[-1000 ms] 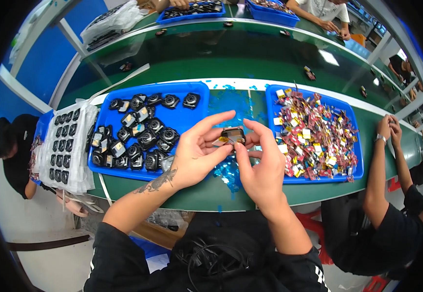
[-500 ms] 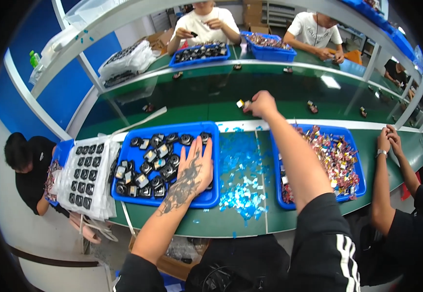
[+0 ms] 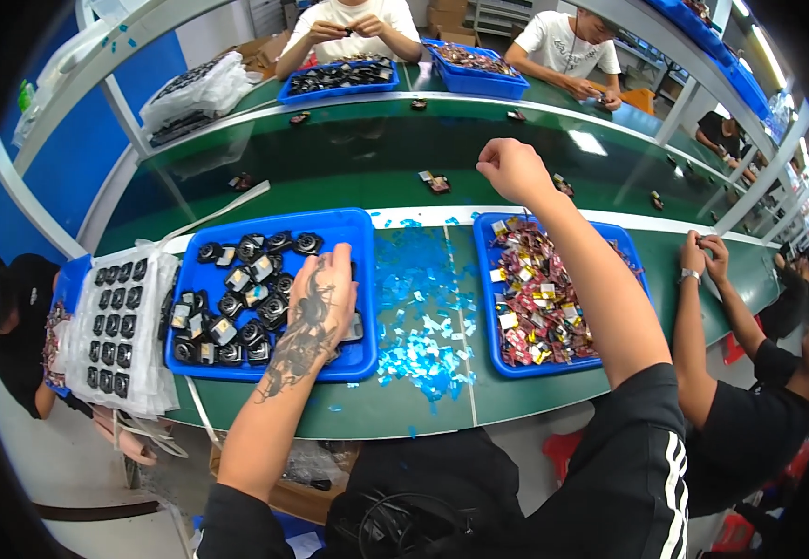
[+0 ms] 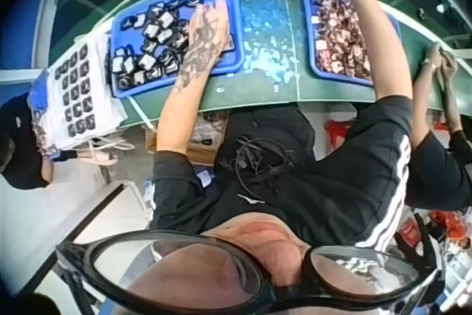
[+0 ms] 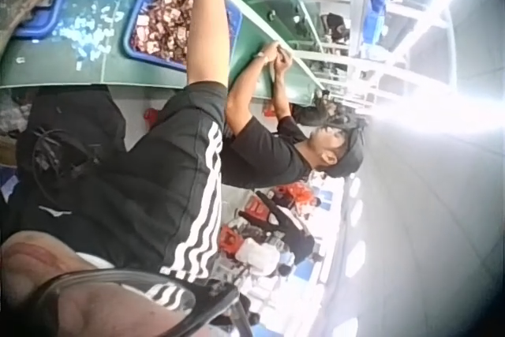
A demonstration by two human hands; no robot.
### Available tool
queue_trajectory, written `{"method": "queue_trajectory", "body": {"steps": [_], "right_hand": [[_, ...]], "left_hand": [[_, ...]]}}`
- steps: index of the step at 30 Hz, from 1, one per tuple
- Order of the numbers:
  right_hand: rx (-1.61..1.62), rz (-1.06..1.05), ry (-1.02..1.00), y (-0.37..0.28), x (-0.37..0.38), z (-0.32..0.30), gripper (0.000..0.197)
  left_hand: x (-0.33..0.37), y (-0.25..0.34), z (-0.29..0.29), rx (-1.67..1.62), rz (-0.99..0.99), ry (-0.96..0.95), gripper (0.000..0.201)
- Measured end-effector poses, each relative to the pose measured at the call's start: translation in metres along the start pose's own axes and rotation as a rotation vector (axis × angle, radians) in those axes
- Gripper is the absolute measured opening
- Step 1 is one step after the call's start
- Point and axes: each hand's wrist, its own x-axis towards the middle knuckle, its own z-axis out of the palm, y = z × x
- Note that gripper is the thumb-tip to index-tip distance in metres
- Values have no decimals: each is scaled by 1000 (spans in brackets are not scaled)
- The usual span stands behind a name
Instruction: Assembling small electronic components into a larger housing on a factory assembly line.
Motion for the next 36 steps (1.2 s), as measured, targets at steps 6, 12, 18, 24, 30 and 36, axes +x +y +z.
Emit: {"method": "queue_trajectory", "body": {"steps": [6,12,18,24,30,36], "right_hand": [[-87,-217,-449,-16,-78,-38,12],[-106,-218,-189,-7,-95,-20,10],[-190,-322,-51,4,-88,-9,9],[855,319,-15,-38,-117,-37,22],[1173,458,-269,-86,-162,-23,29],[1373,539,-476,-89,-173,2,22]], "left_hand": [[-3,9,-4,-546,22,194,48],[-8,30,-8,-1853,-191,-283,25],[-12,32,-7,-1851,-248,-418,20],[-22,41,-13,-1102,164,77,44],[-27,52,-17,-585,593,444,48],[-23,44,-11,-487,690,542,41]]}}
